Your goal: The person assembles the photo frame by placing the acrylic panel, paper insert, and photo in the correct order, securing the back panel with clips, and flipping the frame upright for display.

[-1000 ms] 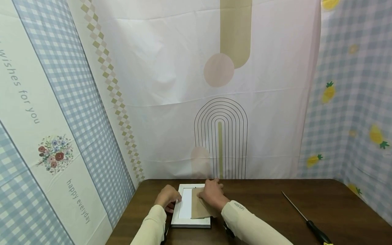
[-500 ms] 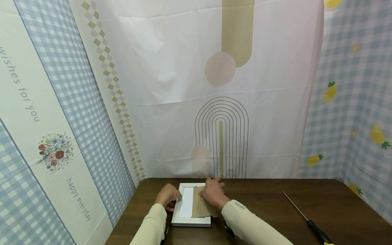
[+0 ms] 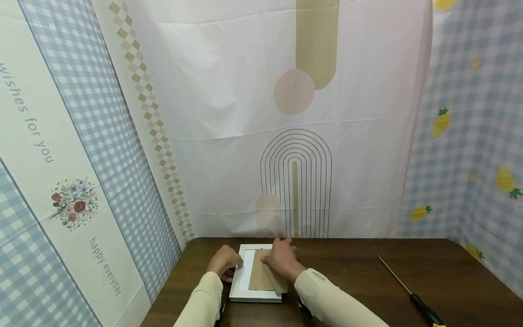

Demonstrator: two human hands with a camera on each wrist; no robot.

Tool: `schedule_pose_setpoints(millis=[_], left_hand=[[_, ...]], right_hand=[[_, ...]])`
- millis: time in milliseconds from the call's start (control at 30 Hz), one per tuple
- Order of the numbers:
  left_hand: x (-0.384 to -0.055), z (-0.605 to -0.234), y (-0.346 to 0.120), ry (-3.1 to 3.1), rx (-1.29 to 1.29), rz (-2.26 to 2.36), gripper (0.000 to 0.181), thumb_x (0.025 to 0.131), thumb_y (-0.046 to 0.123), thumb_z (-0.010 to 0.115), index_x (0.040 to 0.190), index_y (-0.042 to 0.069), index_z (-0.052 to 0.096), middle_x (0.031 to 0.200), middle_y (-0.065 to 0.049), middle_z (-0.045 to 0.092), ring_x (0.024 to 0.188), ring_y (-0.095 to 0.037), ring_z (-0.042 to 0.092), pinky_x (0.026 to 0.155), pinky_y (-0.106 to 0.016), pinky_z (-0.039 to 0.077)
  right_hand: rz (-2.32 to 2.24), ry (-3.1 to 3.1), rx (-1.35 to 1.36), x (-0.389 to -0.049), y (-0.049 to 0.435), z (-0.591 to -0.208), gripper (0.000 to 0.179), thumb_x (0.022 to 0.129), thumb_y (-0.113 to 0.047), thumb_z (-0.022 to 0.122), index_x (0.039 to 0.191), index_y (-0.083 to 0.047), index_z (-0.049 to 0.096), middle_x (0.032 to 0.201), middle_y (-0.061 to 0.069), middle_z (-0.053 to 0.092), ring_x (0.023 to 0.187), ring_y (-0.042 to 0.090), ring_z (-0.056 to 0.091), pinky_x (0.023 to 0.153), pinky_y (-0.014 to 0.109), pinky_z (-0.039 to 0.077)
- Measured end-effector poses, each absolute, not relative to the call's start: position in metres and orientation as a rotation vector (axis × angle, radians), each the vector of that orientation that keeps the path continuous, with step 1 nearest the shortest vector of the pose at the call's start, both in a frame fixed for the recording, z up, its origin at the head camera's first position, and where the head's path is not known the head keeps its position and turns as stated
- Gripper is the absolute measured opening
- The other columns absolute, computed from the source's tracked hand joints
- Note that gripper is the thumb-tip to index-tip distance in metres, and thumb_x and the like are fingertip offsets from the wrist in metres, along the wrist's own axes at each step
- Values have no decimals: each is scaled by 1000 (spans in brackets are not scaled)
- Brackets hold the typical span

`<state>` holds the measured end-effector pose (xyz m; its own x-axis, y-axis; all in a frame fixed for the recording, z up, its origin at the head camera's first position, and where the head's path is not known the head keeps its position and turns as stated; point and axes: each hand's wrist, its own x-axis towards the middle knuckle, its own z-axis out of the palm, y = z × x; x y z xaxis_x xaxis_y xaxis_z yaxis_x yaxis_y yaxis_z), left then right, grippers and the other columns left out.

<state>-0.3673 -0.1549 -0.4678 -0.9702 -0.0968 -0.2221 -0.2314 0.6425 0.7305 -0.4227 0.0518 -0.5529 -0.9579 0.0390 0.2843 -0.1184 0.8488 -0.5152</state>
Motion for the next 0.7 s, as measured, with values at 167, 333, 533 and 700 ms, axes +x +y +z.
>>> schedule_pose_setpoints(millis=[167, 333, 533, 700], left_hand=[[-366, -466, -156, 2697, -263, 1225, 9, 93, 4, 76, 95, -2, 71, 89, -19, 68, 79, -36, 73, 60, -44, 71], [-366, -462, -156, 2704, -256, 1215, 10, 93, 4, 76, 96, -3, 71, 89, -19, 68, 79, -35, 73, 60, -43, 71], [-366, -462, -156, 2706, -245, 1206, 11, 94, 5, 77, 99, -4, 71, 92, -20, 69, 80, -36, 74, 61, -44, 71], [-364, -465, -156, 2703, -248, 1214, 10, 91, 5, 77, 95, -3, 71, 92, -21, 70, 79, -36, 74, 60, -44, 71]], right_hand=[[752, -2751, 81, -428, 46, -559, 67, 78, -48, 100, 106, 5, 70, 109, 34, 64, 81, 50, 66, 70, 53, 60], [781, -2743, 75, -430, 43, -557, 67, 78, -50, 101, 107, 3, 71, 103, 30, 65, 80, 46, 65, 68, 51, 57], [808, -2745, 88, -419, 36, -548, 62, 83, -46, 98, 110, 4, 72, 105, 30, 64, 88, 51, 65, 71, 54, 60], [817, -2767, 56, -402, 28, -533, 63, 83, -42, 100, 112, 6, 72, 106, 30, 63, 91, 52, 65, 73, 57, 62]])
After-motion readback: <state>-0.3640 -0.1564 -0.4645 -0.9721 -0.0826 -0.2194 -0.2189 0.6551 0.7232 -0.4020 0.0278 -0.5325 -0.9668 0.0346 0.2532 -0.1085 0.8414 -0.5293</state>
